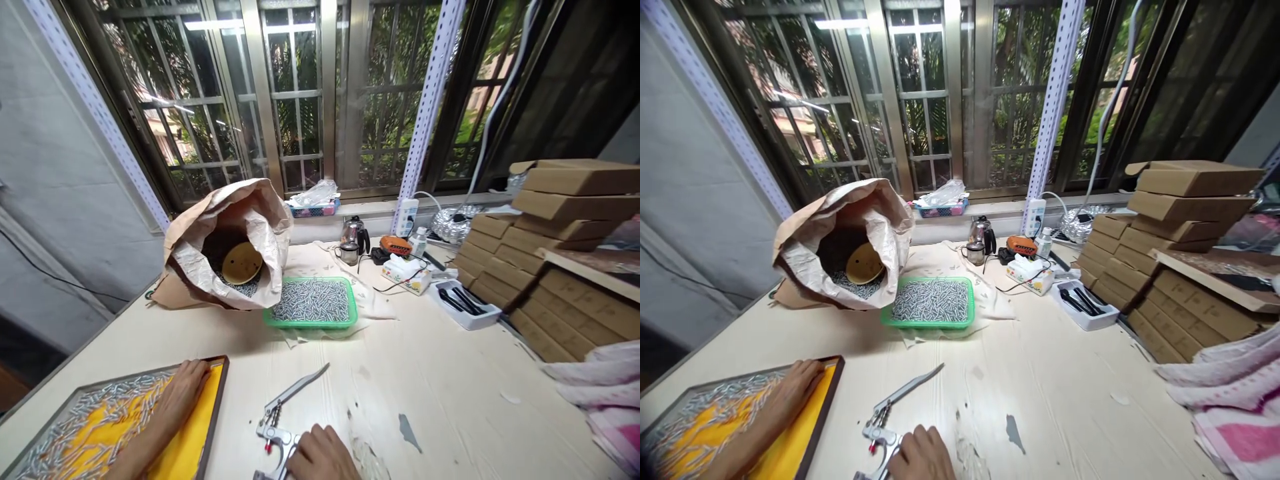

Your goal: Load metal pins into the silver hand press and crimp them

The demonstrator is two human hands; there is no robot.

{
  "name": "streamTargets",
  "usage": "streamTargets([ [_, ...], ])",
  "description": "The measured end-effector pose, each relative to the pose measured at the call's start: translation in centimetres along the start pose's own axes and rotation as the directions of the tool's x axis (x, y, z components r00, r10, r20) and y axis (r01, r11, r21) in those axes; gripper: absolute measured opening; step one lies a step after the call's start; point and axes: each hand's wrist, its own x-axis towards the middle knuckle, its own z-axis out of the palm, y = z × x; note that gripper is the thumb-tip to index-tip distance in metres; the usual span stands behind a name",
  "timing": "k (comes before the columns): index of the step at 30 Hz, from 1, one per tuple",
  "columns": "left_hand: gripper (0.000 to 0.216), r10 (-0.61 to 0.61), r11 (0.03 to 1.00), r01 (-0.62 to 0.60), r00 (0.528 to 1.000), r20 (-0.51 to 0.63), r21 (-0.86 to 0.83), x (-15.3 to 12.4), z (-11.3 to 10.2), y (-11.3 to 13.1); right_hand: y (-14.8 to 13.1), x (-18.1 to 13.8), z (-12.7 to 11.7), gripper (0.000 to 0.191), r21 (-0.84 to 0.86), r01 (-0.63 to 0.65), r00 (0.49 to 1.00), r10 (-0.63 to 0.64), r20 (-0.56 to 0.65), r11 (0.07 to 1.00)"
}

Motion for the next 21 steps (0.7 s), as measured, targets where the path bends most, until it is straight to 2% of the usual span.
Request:
streamTargets([
  [7,0.031,0.063,0.997,-0.062,0.997,-0.033,0.041,-0.3,1.0,-0.7,0.5,0.0,-1.9,0.041,-0.057,-0.183,0.981,0.178,-0.082,0.981],
  [10,0.030,0.073,0.997,-0.074,0.996,-0.049,-0.017,-0.1,1.6,-0.5,0.7,-0.2,-3.1,0.041,-0.101,-0.204,0.976,0.195,-0.098,0.974],
  [12,0.030,0.017,1.000,-0.018,0.997,-0.073,-0.024,-0.1,1.6,0.2,0.8,-0.7,-4.2,0.043,-0.113,-0.181,0.983,0.179,-0.025,0.977],
  [16,0.027,-0.119,0.989,0.118,0.993,0.012,0.086,0.3,1.3,1.9,1.3,-1.3,-6.3,0.039,-0.110,-0.185,0.973,0.198,0.118,0.977],
  [21,0.026,-0.272,0.953,0.256,0.958,0.088,0.164,0.5,0.7,2.1,1.5,-1.2,-7.4,0.035,-0.084,-0.182,0.952,0.197,0.235,0.980],
])
